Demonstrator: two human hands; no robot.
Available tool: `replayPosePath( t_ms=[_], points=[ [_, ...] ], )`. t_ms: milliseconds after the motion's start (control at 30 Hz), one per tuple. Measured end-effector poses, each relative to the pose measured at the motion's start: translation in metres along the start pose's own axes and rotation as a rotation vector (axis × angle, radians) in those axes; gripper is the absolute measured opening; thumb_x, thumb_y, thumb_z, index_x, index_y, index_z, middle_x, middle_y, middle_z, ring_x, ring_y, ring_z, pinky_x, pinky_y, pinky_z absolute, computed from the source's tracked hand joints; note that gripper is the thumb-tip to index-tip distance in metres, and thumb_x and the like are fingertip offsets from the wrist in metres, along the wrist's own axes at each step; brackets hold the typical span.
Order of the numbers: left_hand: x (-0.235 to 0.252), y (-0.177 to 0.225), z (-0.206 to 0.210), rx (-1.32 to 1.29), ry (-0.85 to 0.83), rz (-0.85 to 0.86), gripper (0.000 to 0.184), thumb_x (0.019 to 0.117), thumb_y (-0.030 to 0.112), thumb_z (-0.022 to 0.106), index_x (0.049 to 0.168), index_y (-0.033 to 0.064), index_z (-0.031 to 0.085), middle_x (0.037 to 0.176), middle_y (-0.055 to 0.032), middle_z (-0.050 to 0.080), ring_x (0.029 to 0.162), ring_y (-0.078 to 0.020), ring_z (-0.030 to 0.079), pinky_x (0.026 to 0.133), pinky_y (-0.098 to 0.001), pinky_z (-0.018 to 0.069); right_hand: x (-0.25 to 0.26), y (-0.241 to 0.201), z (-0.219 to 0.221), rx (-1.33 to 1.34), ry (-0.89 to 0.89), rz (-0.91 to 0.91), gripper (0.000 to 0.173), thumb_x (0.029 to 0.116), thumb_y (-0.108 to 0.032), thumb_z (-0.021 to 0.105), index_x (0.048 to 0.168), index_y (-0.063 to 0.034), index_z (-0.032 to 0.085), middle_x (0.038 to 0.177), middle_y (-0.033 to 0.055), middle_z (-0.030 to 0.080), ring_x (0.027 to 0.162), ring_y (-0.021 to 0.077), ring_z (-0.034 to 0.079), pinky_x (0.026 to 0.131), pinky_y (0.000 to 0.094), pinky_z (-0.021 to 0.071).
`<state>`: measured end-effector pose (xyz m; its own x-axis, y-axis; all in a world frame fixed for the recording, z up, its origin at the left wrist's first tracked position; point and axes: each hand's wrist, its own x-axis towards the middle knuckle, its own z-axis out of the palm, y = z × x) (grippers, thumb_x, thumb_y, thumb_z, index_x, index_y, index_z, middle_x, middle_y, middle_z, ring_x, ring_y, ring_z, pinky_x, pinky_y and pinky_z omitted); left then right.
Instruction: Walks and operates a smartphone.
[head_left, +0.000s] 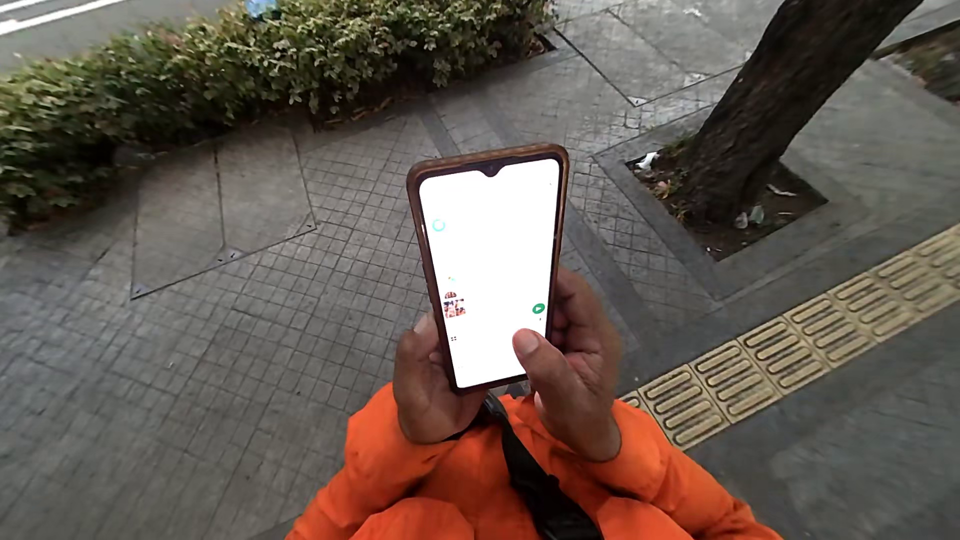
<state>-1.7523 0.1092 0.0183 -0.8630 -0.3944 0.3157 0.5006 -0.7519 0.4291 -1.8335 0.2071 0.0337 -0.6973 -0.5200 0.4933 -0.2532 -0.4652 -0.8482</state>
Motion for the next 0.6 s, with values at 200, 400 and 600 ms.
replayPosePath(
  t_ms=[200,400,600],
  points=[
    [0.0022,-0.0016,0.0014,-0.03,-0.012,0.006,0.037,0.1028,0.035,0.055,0.125,0.0089,0.07,0.115,-0.0102,0.075,0.11,-0.0177,0.071,0.098,-0.0384,0.0574,-0.0002,-0.0005,0.0011,-0.03,0.027,-0.009,0.042,0.0934,-0.014,0.065,0.133,-0.0054,0.054,0.099,-0.0033,0.071,0.084,0.0018,0.069,0.072,0.0203,0.061],
    [0.0006,-0.0034,0.0046,0.005,0.002,0.037,0.037,0.1027,0.037,0.056,0.123,0.0104,0.071,0.114,-0.0081,0.075,0.109,-0.0158,0.072,0.097,-0.0366,0.058,0.0001,-0.0025,0.004,-0.071,0.055,-0.008,0.043,0.0904,-0.011,0.068,0.13,-0.0048,0.055,0.098,-0.0028,0.071,0.083,0.0029,0.07,0.071,0.0211,0.062],
    [0.0003,-0.0014,0.0027,0.019,0.007,0.017,0.039,0.1023,0.039,0.055,0.123,0.0101,0.071,0.113,-0.0095,0.075,0.109,-0.0176,0.072,0.096,-0.0391,0.0582,-0.0014,-0.0019,0.0,-0.02,0.008,0.009,0.041,0.0962,-0.017,0.062,0.134,-0.0051,0.053,0.1,-0.0036,0.071,0.084,0.0014,0.069,0.072,0.0203,0.0608]
  ],
)
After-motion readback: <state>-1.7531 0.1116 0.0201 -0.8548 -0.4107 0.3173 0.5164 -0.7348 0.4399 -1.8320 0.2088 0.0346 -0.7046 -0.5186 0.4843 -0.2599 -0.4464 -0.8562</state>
